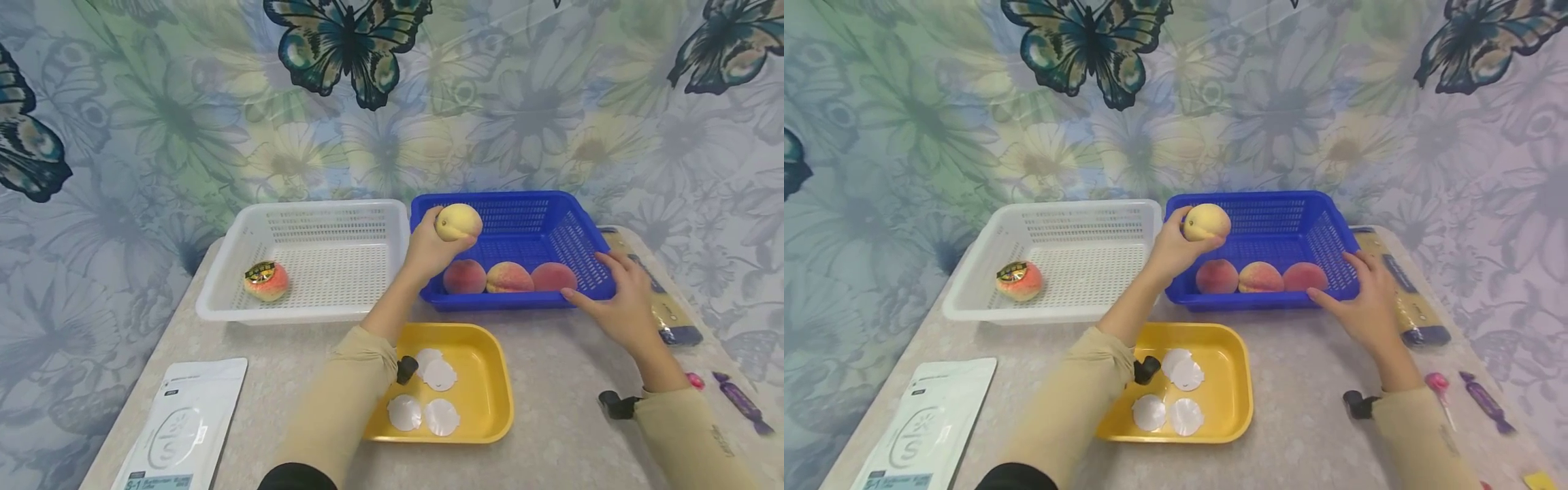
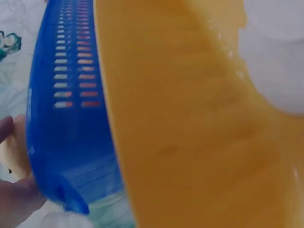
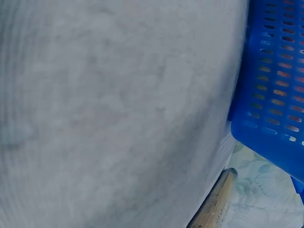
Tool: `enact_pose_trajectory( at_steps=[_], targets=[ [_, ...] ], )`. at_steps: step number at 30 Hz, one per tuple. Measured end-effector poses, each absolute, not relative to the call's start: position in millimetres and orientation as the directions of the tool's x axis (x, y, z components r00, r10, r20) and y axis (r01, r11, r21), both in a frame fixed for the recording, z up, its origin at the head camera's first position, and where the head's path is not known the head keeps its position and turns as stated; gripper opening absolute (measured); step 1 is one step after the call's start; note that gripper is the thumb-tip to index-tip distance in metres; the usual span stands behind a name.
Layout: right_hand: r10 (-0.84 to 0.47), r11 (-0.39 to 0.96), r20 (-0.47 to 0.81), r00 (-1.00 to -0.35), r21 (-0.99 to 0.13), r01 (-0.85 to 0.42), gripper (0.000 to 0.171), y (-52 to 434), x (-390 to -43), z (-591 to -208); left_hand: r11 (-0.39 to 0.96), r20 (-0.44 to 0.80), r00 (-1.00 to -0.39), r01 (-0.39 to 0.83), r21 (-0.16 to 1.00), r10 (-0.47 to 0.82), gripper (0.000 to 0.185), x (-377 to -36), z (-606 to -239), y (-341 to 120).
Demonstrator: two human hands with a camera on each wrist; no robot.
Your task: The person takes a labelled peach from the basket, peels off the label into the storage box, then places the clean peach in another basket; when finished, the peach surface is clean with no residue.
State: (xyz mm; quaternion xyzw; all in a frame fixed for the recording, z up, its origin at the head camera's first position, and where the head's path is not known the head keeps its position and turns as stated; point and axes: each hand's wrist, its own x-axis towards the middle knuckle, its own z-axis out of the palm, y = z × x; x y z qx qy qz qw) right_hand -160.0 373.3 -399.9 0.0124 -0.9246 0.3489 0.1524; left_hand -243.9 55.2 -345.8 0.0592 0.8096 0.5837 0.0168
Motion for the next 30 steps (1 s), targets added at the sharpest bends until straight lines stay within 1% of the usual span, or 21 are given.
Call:
enact_pose_trajectory(
  at_steps=[6,10,14,21,24,30],
  targets=[
    [0.078,0.752,0.220,-0.972,-0.653,-0.088,0.095,376,-163,-403,0.327,0.012,-0.997,0.037,0.944,0.079,0.082,-250,-355,62],
    [0.086,0.740,0.177,-0.980,-0.670,-0.056,0.098,376,-164,-403,0.316,0.006,-0.996,0.033,0.948,0.086,0.075,-253,-360,66],
    [0.090,0.728,0.174,-0.981,-0.684,-0.054,0.098,376,-163,-403,0.323,-0.015,-0.994,0.020,0.946,0.105,0.068,-257,-365,72],
    [0.095,0.730,0.173,-0.980,-0.682,-0.049,0.097,377,-163,-406,0.474,-0.063,-0.991,0.000,0.880,0.116,0.055,-263,-375,84],
    [0.102,0.731,0.170,-0.980,-0.681,-0.042,0.096,377,-161,-406,0.508,-0.074,-0.990,-0.001,0.861,0.123,0.053,-265,-379,89],
    [0.097,0.729,0.177,-0.979,-0.683,-0.051,0.095,378,-161,-408,0.434,-0.129,-0.988,-0.080,0.897,0.084,0.053,-264,-380,94]
  ],
)
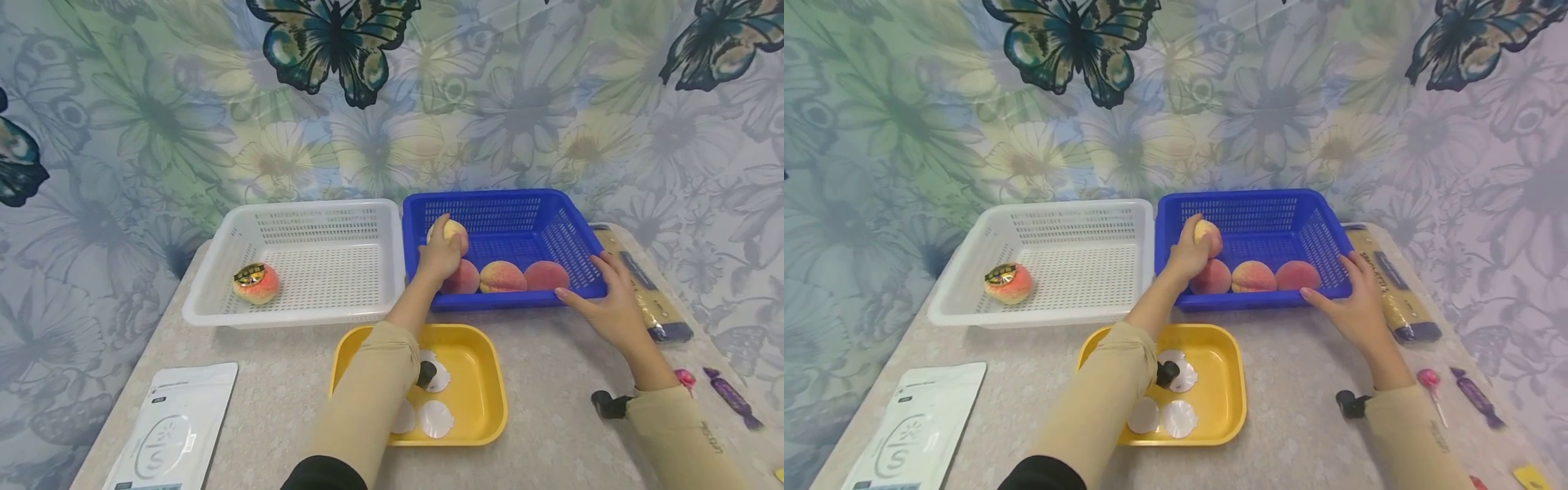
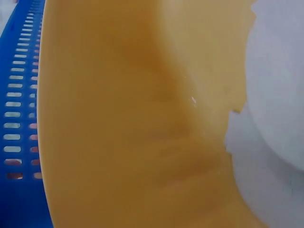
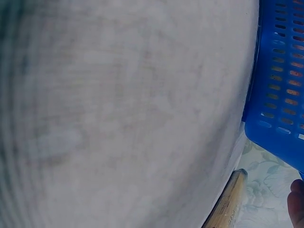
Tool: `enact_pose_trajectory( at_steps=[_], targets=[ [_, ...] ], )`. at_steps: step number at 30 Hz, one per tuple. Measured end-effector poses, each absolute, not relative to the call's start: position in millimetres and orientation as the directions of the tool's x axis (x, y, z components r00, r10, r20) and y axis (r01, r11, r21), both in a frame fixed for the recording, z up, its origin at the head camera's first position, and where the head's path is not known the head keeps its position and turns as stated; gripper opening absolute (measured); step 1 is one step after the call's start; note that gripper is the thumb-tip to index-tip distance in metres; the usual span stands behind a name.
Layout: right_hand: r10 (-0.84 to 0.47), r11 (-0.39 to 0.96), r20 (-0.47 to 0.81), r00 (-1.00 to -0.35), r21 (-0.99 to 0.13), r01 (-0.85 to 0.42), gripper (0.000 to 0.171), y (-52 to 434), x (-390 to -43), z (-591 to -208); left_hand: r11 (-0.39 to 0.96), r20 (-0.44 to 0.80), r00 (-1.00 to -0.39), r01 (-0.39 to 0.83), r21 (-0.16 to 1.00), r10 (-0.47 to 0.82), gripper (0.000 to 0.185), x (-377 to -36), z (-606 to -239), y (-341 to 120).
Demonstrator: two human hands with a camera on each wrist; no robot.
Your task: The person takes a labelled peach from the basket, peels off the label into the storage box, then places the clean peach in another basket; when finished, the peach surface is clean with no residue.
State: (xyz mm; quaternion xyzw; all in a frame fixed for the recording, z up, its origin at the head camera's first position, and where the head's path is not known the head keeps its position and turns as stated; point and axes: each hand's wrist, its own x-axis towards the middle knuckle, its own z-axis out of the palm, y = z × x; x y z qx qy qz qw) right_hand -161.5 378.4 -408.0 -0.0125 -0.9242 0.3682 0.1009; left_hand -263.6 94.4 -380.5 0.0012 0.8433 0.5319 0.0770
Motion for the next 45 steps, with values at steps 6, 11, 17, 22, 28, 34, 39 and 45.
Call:
enact_pose_trajectory(
  at_steps=[6,11,17,22,28,34,39,45],
  targets=[
    [0.090,0.725,0.180,-0.979,-0.687,-0.060,0.093,377,-162,-407,0.362,-0.204,-0.976,-0.166,0.917,0.069,0.052,-264,-381,94],
    [0.085,0.722,0.174,-0.981,-0.689,-0.060,0.093,377,-161,-405,0.361,-0.239,-0.966,-0.191,0.913,0.094,0.049,-266,-382,94],
    [0.078,0.720,0.175,-0.982,-0.690,-0.066,0.092,377,-161,-406,0.433,-0.263,-0.956,-0.183,0.883,0.131,0.050,-265,-385,95],
    [0.078,0.721,0.172,-0.982,-0.690,-0.064,0.092,377,-161,-407,0.458,-0.244,-0.961,-0.161,0.874,0.128,0.056,-263,-385,94],
    [0.083,0.720,0.164,-0.983,-0.692,-0.055,0.094,377,-161,-407,0.543,-0.179,-0.976,-0.085,0.835,0.123,0.058,-259,-377,92],
    [0.093,0.735,0.157,-0.983,-0.677,-0.039,0.095,377,-160,-406,0.523,-0.123,-0.981,-0.026,0.852,0.151,0.052,-246,-341,87],
    [0.093,0.761,0.178,-0.980,-0.648,-0.046,0.095,376,-159,-405,0.379,-0.104,-0.957,0.007,0.925,0.272,0.053,-227,-302,74],
    [0.094,0.774,0.197,-0.976,-0.631,-0.053,0.096,374,-158,-404,0.388,0.047,-0.916,0.215,0.896,0.400,0.053,-191,-264,37]
  ],
)
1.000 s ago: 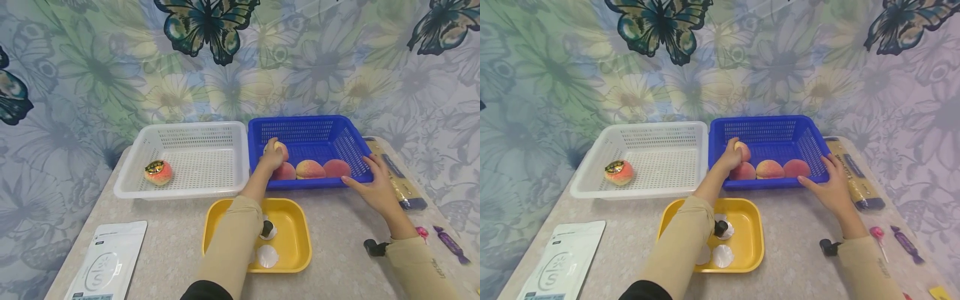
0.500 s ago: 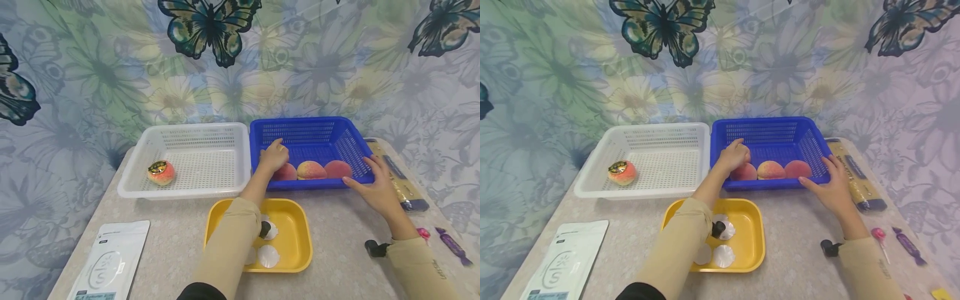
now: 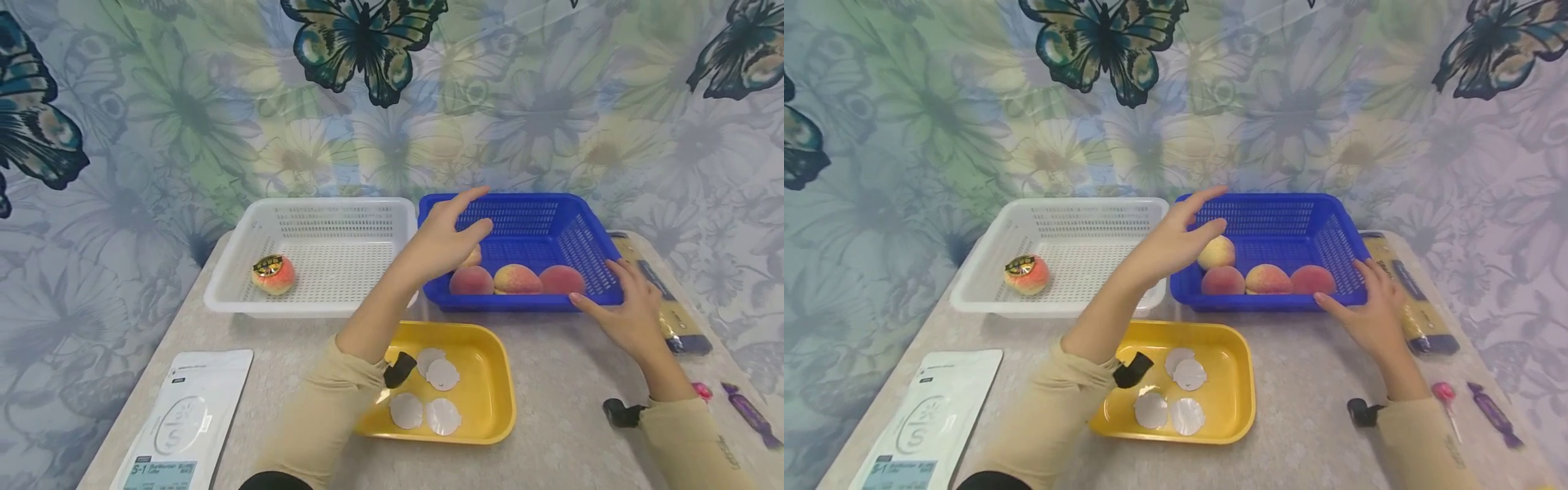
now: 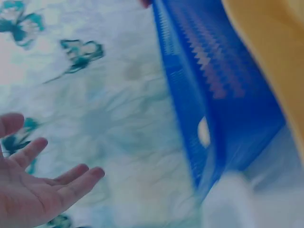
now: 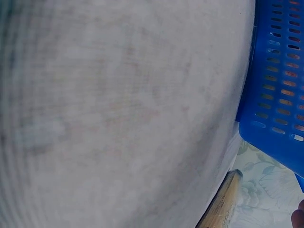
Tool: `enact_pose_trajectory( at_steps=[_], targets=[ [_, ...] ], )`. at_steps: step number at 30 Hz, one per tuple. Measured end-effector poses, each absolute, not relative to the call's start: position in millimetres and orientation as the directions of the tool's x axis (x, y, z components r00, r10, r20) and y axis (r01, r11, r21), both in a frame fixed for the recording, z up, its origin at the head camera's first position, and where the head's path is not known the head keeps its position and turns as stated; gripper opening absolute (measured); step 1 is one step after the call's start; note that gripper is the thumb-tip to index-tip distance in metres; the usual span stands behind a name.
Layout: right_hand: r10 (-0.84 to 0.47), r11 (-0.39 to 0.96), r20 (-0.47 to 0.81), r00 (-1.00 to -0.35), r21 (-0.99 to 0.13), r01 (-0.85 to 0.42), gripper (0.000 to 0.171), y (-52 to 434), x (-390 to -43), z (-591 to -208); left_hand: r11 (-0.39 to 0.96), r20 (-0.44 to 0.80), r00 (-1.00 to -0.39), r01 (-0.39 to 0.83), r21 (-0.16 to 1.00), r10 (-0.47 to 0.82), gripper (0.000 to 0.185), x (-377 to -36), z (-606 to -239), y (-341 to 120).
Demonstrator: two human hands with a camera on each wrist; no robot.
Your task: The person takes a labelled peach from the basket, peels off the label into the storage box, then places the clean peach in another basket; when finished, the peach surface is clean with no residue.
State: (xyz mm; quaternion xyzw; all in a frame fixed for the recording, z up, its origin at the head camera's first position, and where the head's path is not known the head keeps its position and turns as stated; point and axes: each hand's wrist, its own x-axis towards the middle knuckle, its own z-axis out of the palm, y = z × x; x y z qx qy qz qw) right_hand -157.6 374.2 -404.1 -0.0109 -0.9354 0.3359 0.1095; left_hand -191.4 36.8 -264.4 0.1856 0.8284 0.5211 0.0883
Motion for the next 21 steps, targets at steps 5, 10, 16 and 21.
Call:
enact_pose_trajectory(
  at_steps=[5,10,16,21],
  targets=[
    [0.091,0.768,0.223,-0.971,-0.636,-0.075,0.094,373,-157,-406,0.469,0.142,-0.910,0.328,0.820,0.389,0.056,-160,-255,-2],
    [0.088,0.771,0.224,-0.971,-0.632,-0.075,0.094,372,-157,-406,0.544,0.154,-0.943,0.298,0.785,0.294,0.065,-138,-263,-44],
    [0.093,0.782,0.213,-0.973,-0.620,-0.061,0.094,371,-155,-403,0.651,0.178,-0.980,0.195,0.733,0.093,0.084,-140,-296,-103],
    [0.067,0.801,0.250,-0.966,-0.591,-0.098,0.092,366,-156,-397,0.681,0.153,-0.984,0.053,0.730,-0.088,0.098,-139,-328,-150]
  ],
)
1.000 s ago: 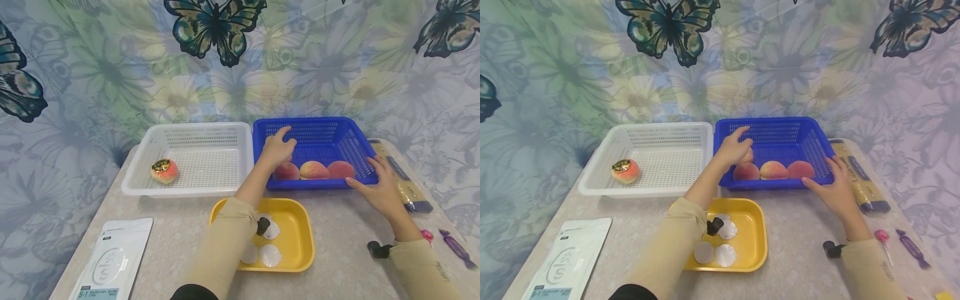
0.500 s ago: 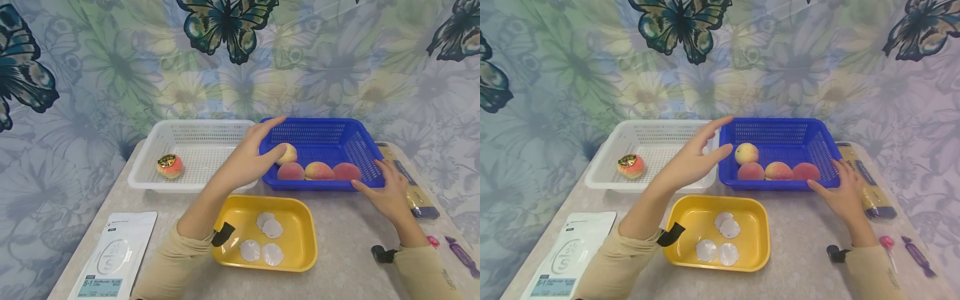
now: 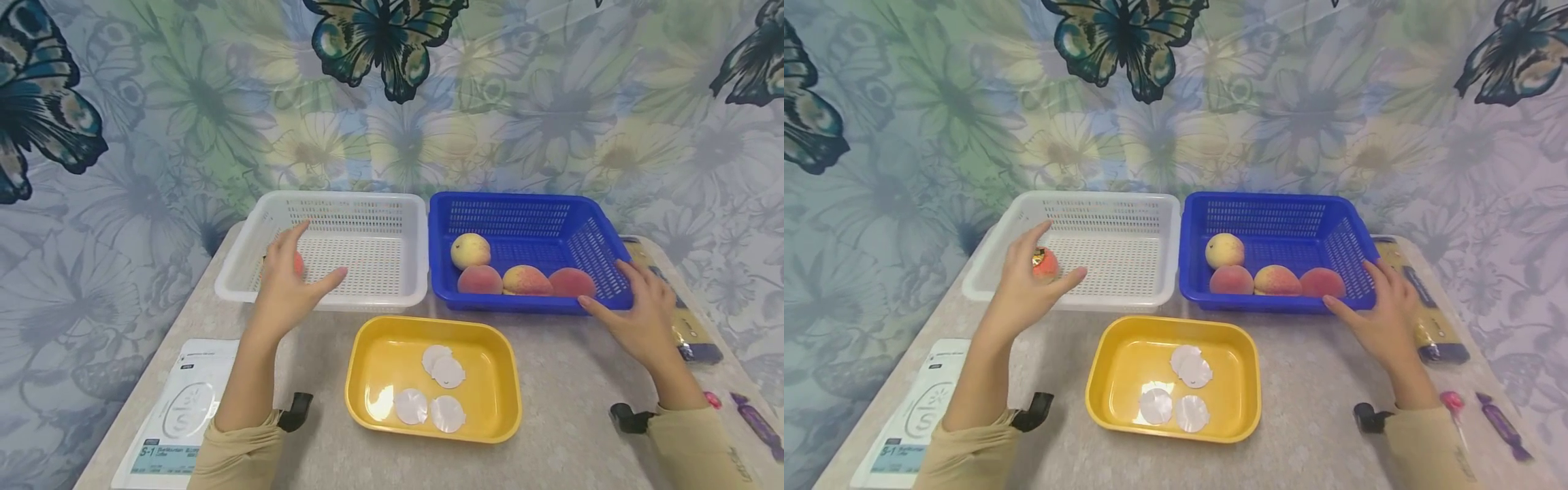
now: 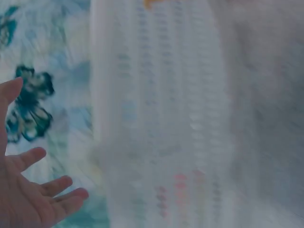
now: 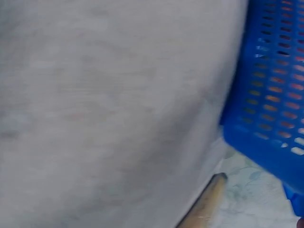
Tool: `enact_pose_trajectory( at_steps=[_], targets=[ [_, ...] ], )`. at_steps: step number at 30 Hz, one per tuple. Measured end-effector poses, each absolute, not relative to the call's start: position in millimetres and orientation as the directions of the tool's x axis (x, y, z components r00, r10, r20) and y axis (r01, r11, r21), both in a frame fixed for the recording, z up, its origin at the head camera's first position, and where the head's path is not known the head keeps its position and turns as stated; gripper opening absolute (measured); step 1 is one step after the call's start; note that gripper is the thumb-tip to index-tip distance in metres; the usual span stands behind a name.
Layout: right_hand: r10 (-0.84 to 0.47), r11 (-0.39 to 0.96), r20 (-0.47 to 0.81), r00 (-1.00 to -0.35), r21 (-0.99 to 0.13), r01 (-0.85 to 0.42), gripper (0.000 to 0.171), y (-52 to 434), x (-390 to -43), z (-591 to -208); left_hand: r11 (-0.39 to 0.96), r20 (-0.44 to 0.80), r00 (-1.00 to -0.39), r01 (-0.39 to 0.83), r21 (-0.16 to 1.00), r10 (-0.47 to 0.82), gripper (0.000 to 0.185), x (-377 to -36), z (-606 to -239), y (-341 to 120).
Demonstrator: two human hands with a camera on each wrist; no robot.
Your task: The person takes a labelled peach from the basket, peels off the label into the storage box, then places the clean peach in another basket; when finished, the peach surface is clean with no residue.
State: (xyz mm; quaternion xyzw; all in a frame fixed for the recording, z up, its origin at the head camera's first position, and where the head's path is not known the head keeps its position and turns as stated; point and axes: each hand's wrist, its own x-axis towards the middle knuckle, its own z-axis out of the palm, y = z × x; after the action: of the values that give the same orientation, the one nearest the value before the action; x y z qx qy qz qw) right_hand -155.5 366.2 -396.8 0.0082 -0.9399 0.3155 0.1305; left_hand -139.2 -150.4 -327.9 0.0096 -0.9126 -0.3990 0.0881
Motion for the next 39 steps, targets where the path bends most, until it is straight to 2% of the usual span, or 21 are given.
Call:
enact_pose_trajectory(
  at_steps=[6,12,23,32,39],
  targets=[
    [0.021,0.795,0.336,-0.942,-0.577,-0.188,0.085,348,-159,-381,0.706,0.072,-0.974,-0.103,0.701,-0.214,0.111,-135,-351,-189],
    [-0.081,0.701,0.400,-0.913,-0.629,-0.338,0.076,309,-162,-360,0.755,0.057,-0.953,-0.198,0.625,-0.297,0.118,-134,-365,-216],
    [-0.310,0.572,0.274,-0.910,-0.711,-0.409,0.071,209,-174,-323,0.755,-0.005,-0.952,-0.246,0.607,-0.306,0.133,-135,-374,-233],
    [-0.480,0.504,0.267,-0.836,-0.696,-0.511,0.073,126,-197,-307,0.745,-0.011,-0.950,-0.251,0.618,-0.311,0.139,-134,-373,-235],
    [-0.564,0.440,0.221,-0.796,-0.735,-0.516,0.074,74,-219,-298,0.736,-0.003,-0.946,-0.254,0.627,-0.323,0.140,-132,-375,-237]
  ],
)
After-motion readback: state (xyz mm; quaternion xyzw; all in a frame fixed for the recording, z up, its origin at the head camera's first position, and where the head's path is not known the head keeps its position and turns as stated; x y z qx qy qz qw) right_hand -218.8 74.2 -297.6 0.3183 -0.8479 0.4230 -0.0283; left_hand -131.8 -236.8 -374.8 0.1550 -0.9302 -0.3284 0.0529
